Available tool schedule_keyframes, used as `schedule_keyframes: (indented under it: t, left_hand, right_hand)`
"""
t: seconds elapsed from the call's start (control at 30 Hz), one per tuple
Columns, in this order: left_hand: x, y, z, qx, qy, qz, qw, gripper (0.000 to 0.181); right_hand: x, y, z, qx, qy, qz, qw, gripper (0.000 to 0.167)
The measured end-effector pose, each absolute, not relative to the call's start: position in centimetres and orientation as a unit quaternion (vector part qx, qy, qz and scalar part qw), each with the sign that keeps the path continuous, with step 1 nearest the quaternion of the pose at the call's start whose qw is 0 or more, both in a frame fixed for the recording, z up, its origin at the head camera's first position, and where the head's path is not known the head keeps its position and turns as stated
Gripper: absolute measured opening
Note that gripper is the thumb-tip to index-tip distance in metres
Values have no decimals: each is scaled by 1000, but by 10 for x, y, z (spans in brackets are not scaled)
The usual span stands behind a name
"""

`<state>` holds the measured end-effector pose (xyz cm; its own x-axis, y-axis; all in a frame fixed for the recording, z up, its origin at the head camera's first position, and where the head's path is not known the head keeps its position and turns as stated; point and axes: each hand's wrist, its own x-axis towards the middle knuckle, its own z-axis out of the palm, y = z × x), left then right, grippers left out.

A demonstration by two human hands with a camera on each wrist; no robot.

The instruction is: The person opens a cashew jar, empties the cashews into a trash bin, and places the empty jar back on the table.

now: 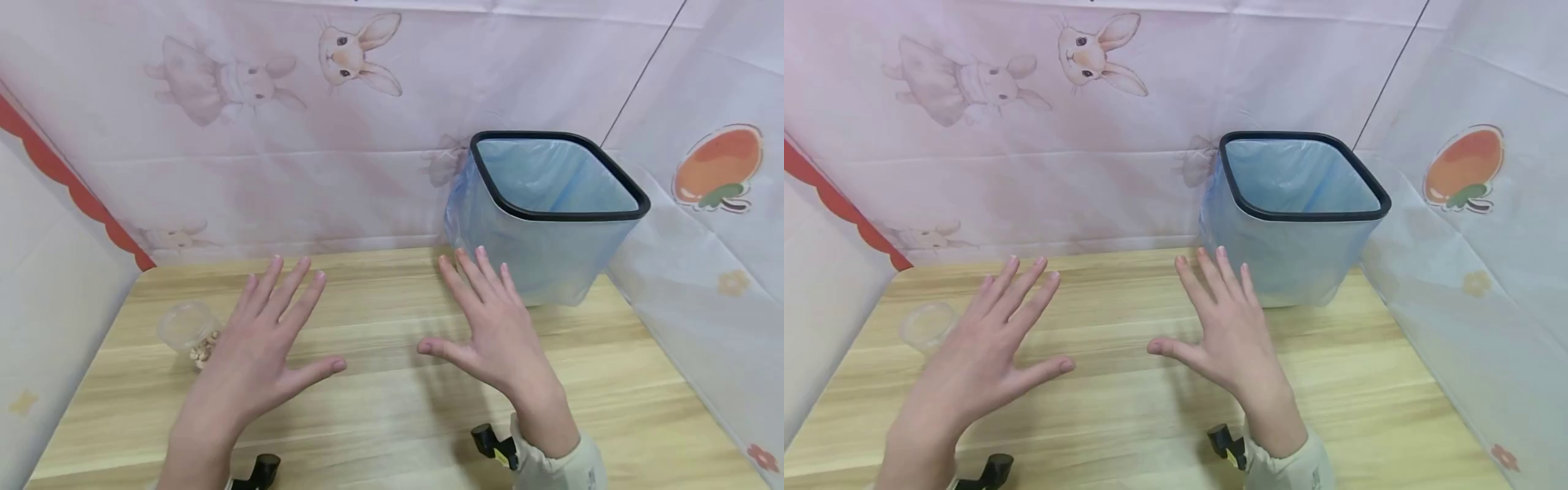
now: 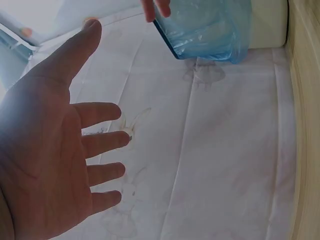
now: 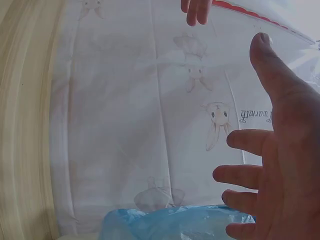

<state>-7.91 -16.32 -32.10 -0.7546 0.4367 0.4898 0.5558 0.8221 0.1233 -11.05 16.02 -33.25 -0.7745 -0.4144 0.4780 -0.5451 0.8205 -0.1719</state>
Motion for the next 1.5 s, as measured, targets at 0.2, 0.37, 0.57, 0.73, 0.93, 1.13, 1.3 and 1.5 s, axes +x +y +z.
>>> schedule_keyframes:
  t: [0.2, 0.37, 0.57, 0.73, 0.93, 1.13, 1.3, 1.5]
  left_hand:
    - [-86, -150, -317, -290, -922, -123, 223, 98]
    - [-97, -132, -311, -322, -916, -109, 215, 97]
    - [-111, -108, -302, -355, -902, -99, 225, 94]
    - [-125, -86, -301, -385, -886, -93, 240, 87]
    - [-141, -55, -304, -424, -860, -107, 264, 79]
    - [-156, -25, -307, -441, -833, -177, 285, 68]
    - [-167, -7, -306, -436, -822, -213, 300, 61]
    - [-183, 14, -297, -447, -809, -226, 308, 54]
  right_hand:
    - [-110, 173, -323, 261, -922, 147, 246, 106]
    - [-108, 189, -310, 258, -920, 130, 266, 104]
    - [-109, 208, -296, 253, -912, 114, 302, 98]
    - [-116, 225, -288, 260, -895, 120, 341, 92]
    - [-132, 248, -283, 265, -861, 154, 405, 85]
    - [-145, 273, -282, 269, -850, 180, 415, 82]
    - [-157, 290, -281, 264, -846, 188, 423, 78]
    - [-167, 310, -282, 252, -849, 207, 416, 72]
